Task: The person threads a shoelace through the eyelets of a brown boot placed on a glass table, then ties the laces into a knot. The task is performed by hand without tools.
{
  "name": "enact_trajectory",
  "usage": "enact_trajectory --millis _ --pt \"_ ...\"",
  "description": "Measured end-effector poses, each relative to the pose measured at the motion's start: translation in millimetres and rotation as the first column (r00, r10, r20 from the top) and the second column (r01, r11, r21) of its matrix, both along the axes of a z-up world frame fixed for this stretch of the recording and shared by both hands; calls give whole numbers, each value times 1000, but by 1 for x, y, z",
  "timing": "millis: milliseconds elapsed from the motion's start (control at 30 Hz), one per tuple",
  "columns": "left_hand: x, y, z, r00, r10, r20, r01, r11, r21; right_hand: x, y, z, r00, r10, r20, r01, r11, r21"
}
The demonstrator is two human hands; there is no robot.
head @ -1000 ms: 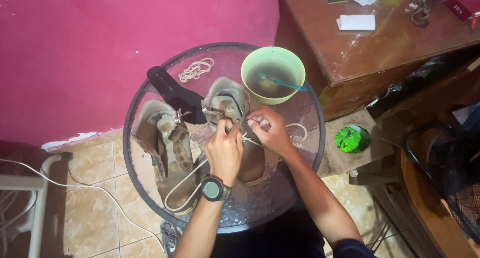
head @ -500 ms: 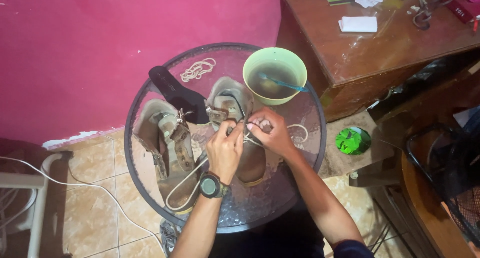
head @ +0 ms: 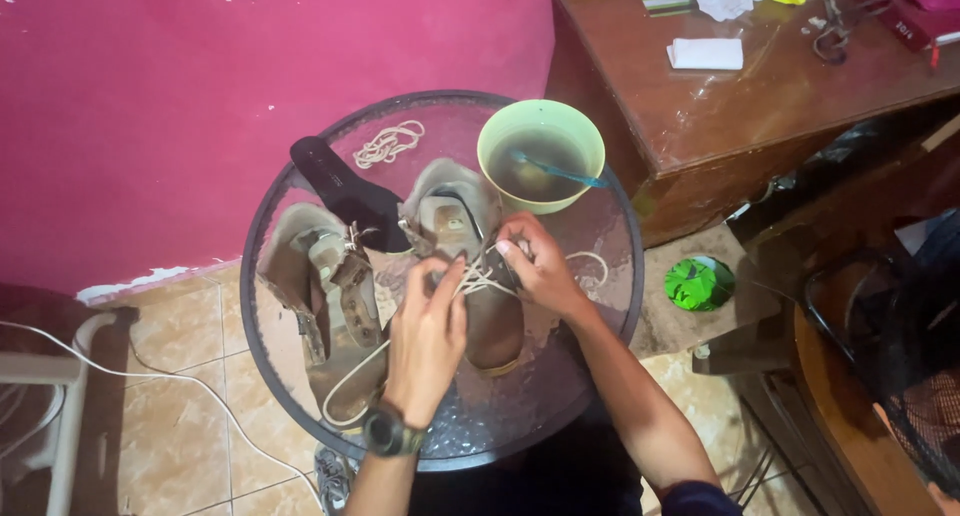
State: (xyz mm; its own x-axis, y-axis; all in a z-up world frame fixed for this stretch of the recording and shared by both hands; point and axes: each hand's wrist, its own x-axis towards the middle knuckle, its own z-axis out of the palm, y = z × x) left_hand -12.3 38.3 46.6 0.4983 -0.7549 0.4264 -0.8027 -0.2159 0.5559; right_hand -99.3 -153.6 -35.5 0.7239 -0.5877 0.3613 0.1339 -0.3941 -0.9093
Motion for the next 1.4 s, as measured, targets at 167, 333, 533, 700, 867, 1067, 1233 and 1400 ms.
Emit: enact_trajectory --millis 167,333,533,700,867,1067,1233,1400 --pt "-1 44 -5 994 92 -55 -82 982 172 -2 1 -1 1000 -9 3 9 998 56" --pt "12 96 -16 966 250 65 -258 930 263 -2 2 -1 1000 14 18 -16 989 149" --pt "8 120 -10 949 298 99 -312 855 414 0 0 -11 999 28 45 -33 993 115" --pt "-2 127 27 911 347 -224 -337 938 87 3 -11 -18 988 -1 157 -33 976 217" --pt "-15 114 54 883 193 -427 -290 941 -174 4 -12 -14 959 -7 283 -132 875 466" --pt "-17 78 64 879 -90 -468 -111 916 -385 -10 -23 -6 895 -71 440 -261 716 647" --pt "-16 50 62 850 -218 -479 -45 877 -479 -30 -40 -11 871 -191 453 -170 747 642" --pt "-10 24 48 831 -311 -461 95 896 -434 -83 -71 -16 691 -430 582 -129 718 684"
